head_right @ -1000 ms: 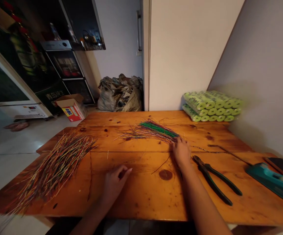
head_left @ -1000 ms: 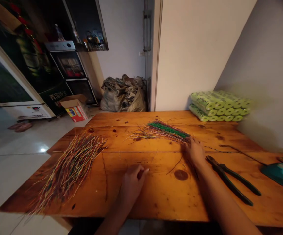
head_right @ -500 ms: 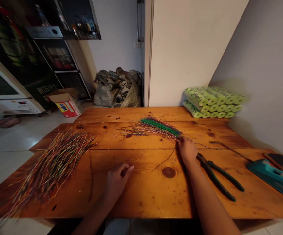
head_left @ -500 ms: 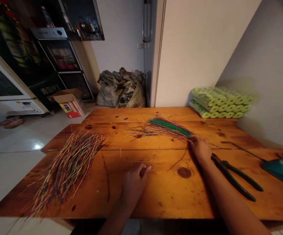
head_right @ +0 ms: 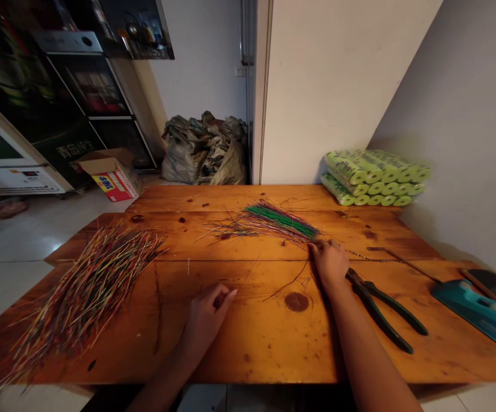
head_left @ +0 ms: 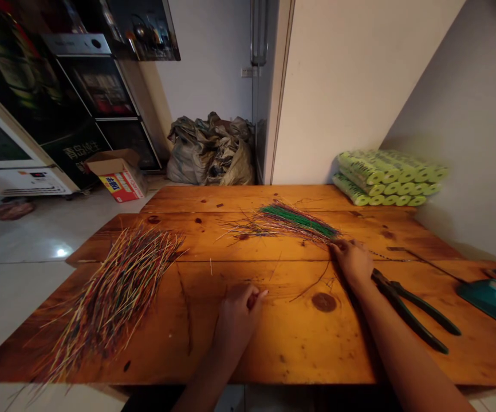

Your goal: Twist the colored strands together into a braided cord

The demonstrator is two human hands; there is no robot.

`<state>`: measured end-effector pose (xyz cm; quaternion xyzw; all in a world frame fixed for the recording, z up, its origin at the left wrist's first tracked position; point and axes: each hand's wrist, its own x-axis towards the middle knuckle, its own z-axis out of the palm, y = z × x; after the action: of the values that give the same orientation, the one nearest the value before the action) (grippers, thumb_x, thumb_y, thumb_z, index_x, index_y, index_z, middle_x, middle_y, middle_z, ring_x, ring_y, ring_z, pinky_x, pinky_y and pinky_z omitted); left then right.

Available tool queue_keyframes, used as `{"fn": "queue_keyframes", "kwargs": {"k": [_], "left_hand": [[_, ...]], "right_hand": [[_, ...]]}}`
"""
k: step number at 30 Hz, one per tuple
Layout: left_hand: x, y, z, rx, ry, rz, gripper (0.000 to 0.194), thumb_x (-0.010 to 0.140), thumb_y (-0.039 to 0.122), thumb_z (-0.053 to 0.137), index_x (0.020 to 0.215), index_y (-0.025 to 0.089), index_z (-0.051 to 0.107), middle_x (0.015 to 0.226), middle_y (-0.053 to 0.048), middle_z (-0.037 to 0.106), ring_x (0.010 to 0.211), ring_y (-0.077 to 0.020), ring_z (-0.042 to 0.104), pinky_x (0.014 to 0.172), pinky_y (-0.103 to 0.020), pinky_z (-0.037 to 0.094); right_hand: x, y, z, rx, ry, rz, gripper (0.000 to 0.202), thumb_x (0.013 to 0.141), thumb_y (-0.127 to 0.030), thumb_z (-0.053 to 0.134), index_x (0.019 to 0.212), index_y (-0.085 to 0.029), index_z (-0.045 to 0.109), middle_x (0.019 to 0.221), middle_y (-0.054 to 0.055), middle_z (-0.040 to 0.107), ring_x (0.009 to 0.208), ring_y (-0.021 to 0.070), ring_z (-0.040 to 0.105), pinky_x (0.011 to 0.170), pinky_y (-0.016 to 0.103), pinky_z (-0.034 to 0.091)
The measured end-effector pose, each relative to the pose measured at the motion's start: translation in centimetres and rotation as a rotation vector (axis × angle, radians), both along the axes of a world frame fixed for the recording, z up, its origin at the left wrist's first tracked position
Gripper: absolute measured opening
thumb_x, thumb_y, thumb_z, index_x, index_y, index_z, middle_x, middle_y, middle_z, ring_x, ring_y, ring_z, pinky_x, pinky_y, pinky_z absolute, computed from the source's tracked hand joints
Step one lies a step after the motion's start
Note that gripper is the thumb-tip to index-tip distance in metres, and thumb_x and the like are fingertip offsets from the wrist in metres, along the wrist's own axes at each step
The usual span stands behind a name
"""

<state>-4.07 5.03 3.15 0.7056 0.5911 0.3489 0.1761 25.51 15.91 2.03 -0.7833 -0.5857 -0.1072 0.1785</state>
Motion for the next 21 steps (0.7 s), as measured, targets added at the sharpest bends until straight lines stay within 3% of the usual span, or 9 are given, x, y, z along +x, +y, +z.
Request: {"fn": "queue_keyframes", "kwargs": {"k": [16, 21], "left_hand": [[0.0, 0.1, 0.1, -0.005, -0.011, 0.012, 0.031, 0.084, 0.039, 0.042, 0.060, 0.019, 0.045, 0.056, 0.003, 0.047, 0.055, -0.0106, 0.045, 0.056, -0.023, 0.032], [0.0, 0.1, 0.1, -0.011, -0.020, 0.006, 0.030, 0.084, 0.038, 0.041, 0.061, 0.019, 0.047, 0.057, 0.003, 0.047, 0.054, -0.0104, 0.045, 0.056, -0.023, 0.033]], "right_hand": [[0.2, 0.5, 0.6, 0.086, 0.070, -0.036, 0.033, 0.082, -0.044, 0.045, 0.089, -0.023, 0.069, 0.088, 0.007, 0.064, 0.083, 0.0231, 0.052, 0.066, 0.030, 0.035], [0.0, 0.3, 1.4, 0.078, 0.148, -0.061, 0.038, 0.080, -0.048, 0.046, 0.093, -0.022, 0.070, 0.078, 0.011, 0.069, 0.068, 0.0247, 0.058, 0.054, 0.030, 0.034]]}}
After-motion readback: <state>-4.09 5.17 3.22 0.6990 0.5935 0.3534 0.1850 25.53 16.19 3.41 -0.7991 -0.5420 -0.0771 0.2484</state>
